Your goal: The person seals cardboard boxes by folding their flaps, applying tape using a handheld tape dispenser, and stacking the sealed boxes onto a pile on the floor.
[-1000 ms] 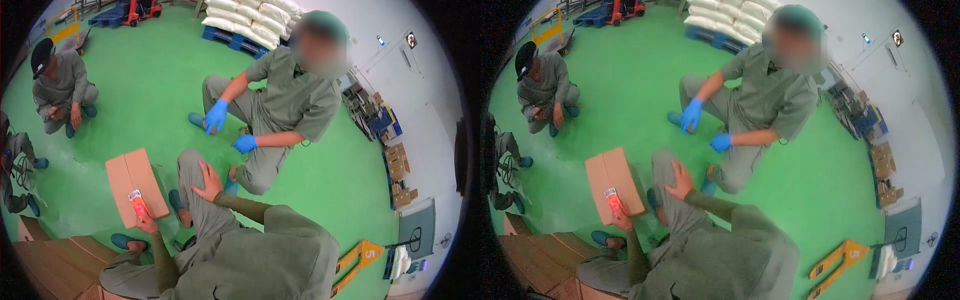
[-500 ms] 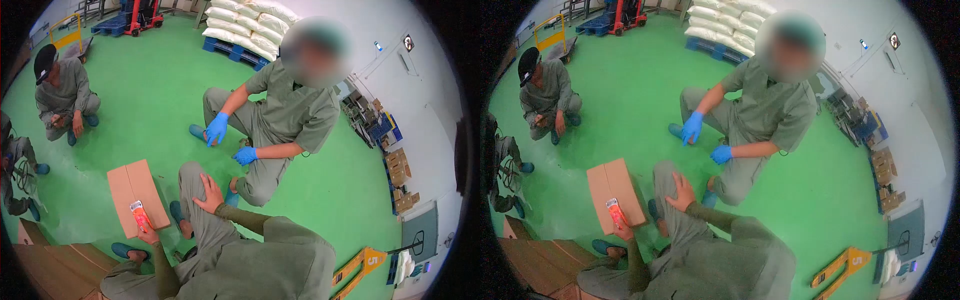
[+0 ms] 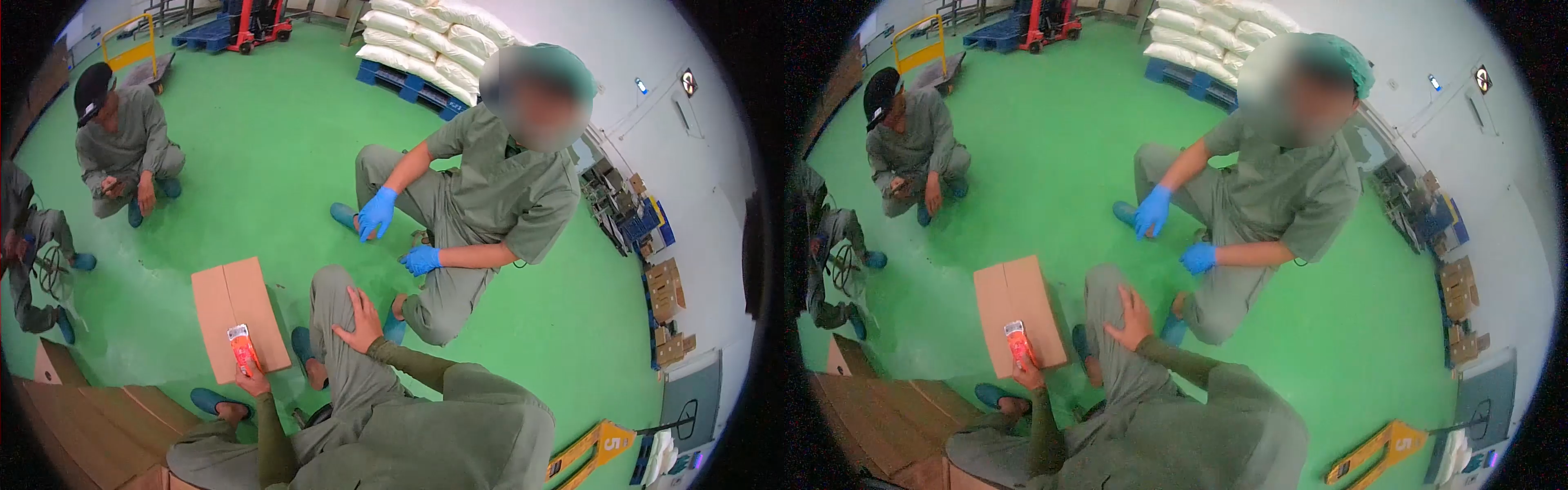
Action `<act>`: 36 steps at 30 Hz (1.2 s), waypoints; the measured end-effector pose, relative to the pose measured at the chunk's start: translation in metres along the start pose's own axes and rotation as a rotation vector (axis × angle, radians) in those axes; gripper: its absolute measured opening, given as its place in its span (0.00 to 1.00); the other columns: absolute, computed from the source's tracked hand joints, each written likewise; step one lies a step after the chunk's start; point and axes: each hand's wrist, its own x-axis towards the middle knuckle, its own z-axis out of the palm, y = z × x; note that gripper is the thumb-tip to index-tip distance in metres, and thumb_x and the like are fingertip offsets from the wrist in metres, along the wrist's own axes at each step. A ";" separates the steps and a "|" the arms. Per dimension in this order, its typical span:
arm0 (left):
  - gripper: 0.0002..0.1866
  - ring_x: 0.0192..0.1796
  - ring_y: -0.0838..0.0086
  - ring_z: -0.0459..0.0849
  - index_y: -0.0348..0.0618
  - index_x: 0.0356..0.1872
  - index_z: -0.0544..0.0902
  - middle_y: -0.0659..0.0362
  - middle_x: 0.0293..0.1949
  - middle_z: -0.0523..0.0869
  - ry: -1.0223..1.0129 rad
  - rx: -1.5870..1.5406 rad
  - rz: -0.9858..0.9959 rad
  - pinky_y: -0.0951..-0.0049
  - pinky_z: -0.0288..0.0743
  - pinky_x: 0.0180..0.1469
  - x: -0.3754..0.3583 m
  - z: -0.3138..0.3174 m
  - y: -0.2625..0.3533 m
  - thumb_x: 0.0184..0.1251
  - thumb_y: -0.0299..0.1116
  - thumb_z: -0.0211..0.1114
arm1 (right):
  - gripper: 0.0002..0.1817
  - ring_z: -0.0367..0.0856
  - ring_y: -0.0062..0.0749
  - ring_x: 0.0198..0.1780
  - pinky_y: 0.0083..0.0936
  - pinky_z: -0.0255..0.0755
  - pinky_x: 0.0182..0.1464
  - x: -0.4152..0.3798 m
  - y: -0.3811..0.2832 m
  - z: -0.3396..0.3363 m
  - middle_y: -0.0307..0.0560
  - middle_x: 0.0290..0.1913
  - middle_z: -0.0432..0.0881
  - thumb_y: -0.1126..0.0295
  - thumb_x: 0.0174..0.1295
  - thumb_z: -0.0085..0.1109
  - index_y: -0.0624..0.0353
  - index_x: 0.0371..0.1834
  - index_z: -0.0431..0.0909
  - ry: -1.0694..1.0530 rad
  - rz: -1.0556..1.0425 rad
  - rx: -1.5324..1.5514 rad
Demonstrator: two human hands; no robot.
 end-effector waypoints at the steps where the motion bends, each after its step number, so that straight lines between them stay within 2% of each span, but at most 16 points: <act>1: 0.24 0.29 0.50 0.78 0.29 0.40 0.82 0.41 0.27 0.81 -0.002 0.001 0.003 0.52 0.70 0.35 -0.001 0.004 -0.011 0.71 0.48 0.64 | 0.55 0.62 0.66 0.72 0.53 0.61 0.70 0.000 -0.001 0.000 0.67 0.74 0.58 0.53 0.54 0.73 0.53 0.81 0.49 -0.004 0.000 0.013; 2: 0.24 0.29 0.52 0.78 0.29 0.39 0.82 0.41 0.27 0.81 0.002 0.007 0.006 0.53 0.70 0.35 -0.001 0.000 -0.023 0.71 0.48 0.64 | 0.55 0.62 0.66 0.72 0.52 0.61 0.71 0.000 -0.001 0.000 0.67 0.74 0.59 0.53 0.54 0.73 0.53 0.81 0.49 -0.006 0.004 0.001; 3: 0.24 0.28 0.55 0.77 0.29 0.38 0.82 0.43 0.26 0.80 0.000 0.037 0.026 0.54 0.69 0.34 -0.001 -0.004 -0.005 0.71 0.48 0.65 | 0.55 0.62 0.66 0.72 0.52 0.61 0.71 0.002 -0.001 0.000 0.67 0.73 0.59 0.53 0.53 0.73 0.54 0.81 0.50 -0.007 0.008 -0.011; 6: 0.25 0.28 0.58 0.76 0.30 0.36 0.81 0.45 0.25 0.79 -0.016 0.167 0.051 0.55 0.68 0.33 -0.004 -0.002 -0.065 0.70 0.49 0.65 | 0.55 0.62 0.66 0.72 0.52 0.61 0.71 -0.006 0.001 0.008 0.68 0.74 0.59 0.53 0.54 0.73 0.54 0.81 0.49 -0.026 0.010 0.029; 7: 0.24 0.27 0.59 0.76 0.31 0.34 0.81 0.45 0.25 0.79 -0.023 0.042 -0.045 0.55 0.68 0.33 -0.004 0.000 -0.046 0.70 0.49 0.65 | 0.55 0.62 0.66 0.72 0.52 0.61 0.71 -0.001 0.006 0.005 0.68 0.74 0.58 0.52 0.54 0.73 0.54 0.81 0.49 -0.022 -0.003 0.041; 10: 0.23 0.26 0.61 0.76 0.31 0.34 0.81 0.46 0.24 0.80 0.001 -0.089 0.013 0.56 0.67 0.31 0.000 0.002 -0.014 0.70 0.47 0.65 | 0.55 0.61 0.65 0.72 0.52 0.61 0.71 -0.001 0.001 0.004 0.69 0.74 0.58 0.52 0.54 0.73 0.53 0.81 0.48 -0.017 0.011 -0.052; 13: 0.22 0.27 0.58 0.78 0.31 0.35 0.82 0.46 0.25 0.81 0.024 0.001 0.101 0.55 0.69 0.32 0.001 0.001 -0.022 0.70 0.47 0.66 | 0.55 0.61 0.65 0.73 0.52 0.60 0.71 -0.001 -0.004 0.001 0.69 0.74 0.57 0.52 0.55 0.72 0.53 0.82 0.48 -0.021 0.010 -0.026; 16: 0.23 0.31 0.52 0.79 0.31 0.36 0.82 0.44 0.27 0.82 -0.068 -0.025 -0.059 0.51 0.70 0.37 0.000 -0.002 -0.016 0.69 0.48 0.66 | 0.56 0.61 0.65 0.73 0.53 0.60 0.72 -0.002 0.001 0.007 0.68 0.74 0.58 0.51 0.54 0.73 0.54 0.81 0.48 -0.010 0.001 -0.050; 19: 0.22 0.33 0.46 0.80 0.31 0.38 0.83 0.42 0.29 0.83 -0.023 0.215 0.048 0.48 0.71 0.39 -0.005 -0.001 -0.037 0.68 0.47 0.66 | 0.56 0.62 0.65 0.72 0.53 0.60 0.71 -0.003 0.006 0.010 0.69 0.73 0.59 0.50 0.54 0.73 0.55 0.81 0.49 -0.006 -0.005 -0.054; 22: 0.22 0.34 0.44 0.82 0.31 0.41 0.84 0.40 0.31 0.83 0.048 0.075 0.071 0.49 0.72 0.40 -0.002 0.003 -0.027 0.68 0.46 0.66 | 0.55 0.63 0.65 0.71 0.53 0.60 0.71 -0.002 0.003 0.006 0.69 0.73 0.59 0.50 0.55 0.73 0.56 0.81 0.49 -0.015 -0.030 -0.028; 23: 0.22 0.35 0.42 0.82 0.30 0.43 0.84 0.38 0.33 0.84 -0.034 0.012 0.025 0.49 0.73 0.41 0.001 -0.001 -0.022 0.69 0.45 0.65 | 0.55 0.63 0.65 0.71 0.54 0.60 0.71 -0.001 0.004 0.006 0.69 0.73 0.59 0.50 0.55 0.72 0.56 0.81 0.49 -0.018 -0.038 -0.053; 26: 0.22 0.35 0.43 0.82 0.29 0.43 0.84 0.37 0.33 0.84 0.012 0.026 0.078 0.50 0.73 0.41 0.000 0.001 -0.019 0.69 0.44 0.65 | 0.55 0.63 0.65 0.71 0.54 0.61 0.71 -0.004 0.003 0.009 0.68 0.73 0.59 0.50 0.55 0.72 0.56 0.81 0.49 -0.001 -0.022 -0.078; 32: 0.24 0.33 0.47 0.82 0.28 0.44 0.84 0.39 0.31 0.84 -0.073 0.024 -0.018 0.50 0.73 0.39 -0.001 -0.005 -0.014 0.70 0.46 0.65 | 0.55 0.62 0.66 0.72 0.54 0.60 0.71 -0.004 0.002 0.007 0.68 0.74 0.58 0.50 0.55 0.72 0.54 0.81 0.48 0.016 -0.007 -0.036; 36: 0.25 0.31 0.48 0.81 0.28 0.43 0.83 0.41 0.29 0.83 0.019 0.060 0.037 0.52 0.72 0.37 -0.001 0.003 -0.024 0.70 0.48 0.65 | 0.55 0.62 0.65 0.72 0.54 0.60 0.71 -0.004 0.003 0.003 0.67 0.74 0.58 0.51 0.55 0.72 0.53 0.81 0.48 -0.001 0.013 -0.052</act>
